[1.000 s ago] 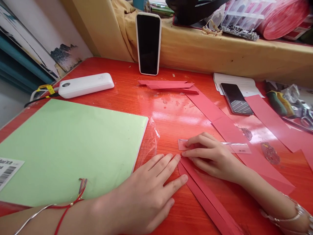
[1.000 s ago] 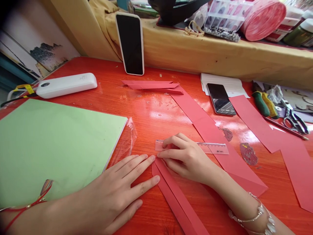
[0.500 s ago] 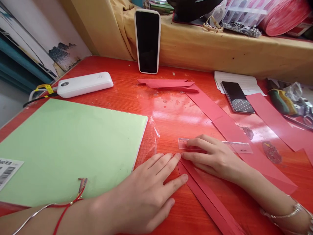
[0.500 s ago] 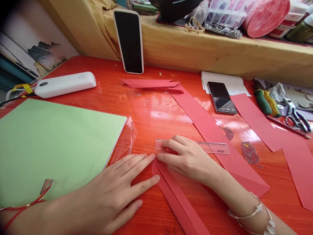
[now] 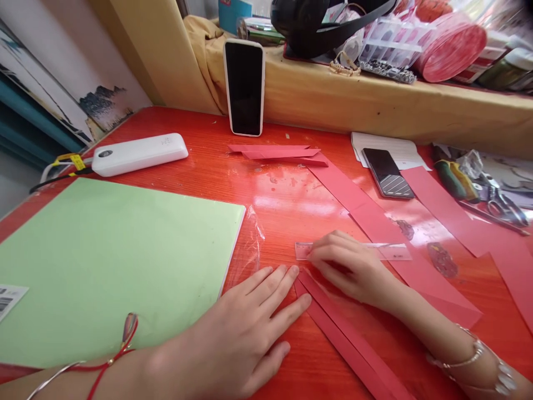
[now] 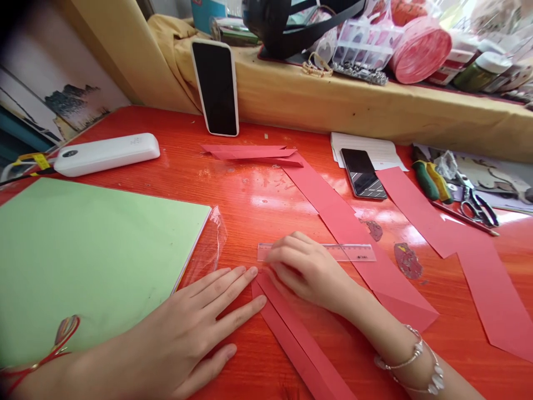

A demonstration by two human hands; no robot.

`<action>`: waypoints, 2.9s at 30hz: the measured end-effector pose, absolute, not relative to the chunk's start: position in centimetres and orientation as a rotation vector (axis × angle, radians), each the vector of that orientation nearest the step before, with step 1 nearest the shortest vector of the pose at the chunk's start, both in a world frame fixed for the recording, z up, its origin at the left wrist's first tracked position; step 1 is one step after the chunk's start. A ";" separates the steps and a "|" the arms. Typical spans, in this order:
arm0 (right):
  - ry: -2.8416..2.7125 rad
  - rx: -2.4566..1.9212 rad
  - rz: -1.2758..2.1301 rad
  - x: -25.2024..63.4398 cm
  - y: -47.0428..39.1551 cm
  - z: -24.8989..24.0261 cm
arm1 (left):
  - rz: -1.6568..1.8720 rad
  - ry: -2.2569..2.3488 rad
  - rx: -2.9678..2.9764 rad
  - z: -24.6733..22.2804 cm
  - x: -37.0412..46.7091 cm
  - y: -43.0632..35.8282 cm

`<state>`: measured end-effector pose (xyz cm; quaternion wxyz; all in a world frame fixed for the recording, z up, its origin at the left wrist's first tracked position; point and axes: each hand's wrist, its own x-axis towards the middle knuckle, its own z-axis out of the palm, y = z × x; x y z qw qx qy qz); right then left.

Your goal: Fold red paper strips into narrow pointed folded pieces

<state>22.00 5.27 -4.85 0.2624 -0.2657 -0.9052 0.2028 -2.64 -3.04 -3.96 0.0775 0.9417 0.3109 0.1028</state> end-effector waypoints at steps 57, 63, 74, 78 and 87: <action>-2.661 -0.858 0.578 21.1 5.5 -3.3 | 0.210 0.947 2.674 -3.9 -2.4 -3.3; -2.660 -0.803 0.526 21.1 5.3 -3.7 | 0.163 0.938 2.669 -3.7 -2.4 -3.2; -2.660 -0.778 0.524 21.3 5.7 -3.8 | 0.158 0.942 2.689 -3.8 -2.3 -3.1; -2.647 -0.792 0.541 21.4 5.6 -3.8 | 0.190 0.948 2.701 -3.8 -2.3 -3.2; -2.697 -0.826 0.498 20.9 5.2 -3.2 | 0.187 0.965 2.708 -3.8 -2.5 -3.3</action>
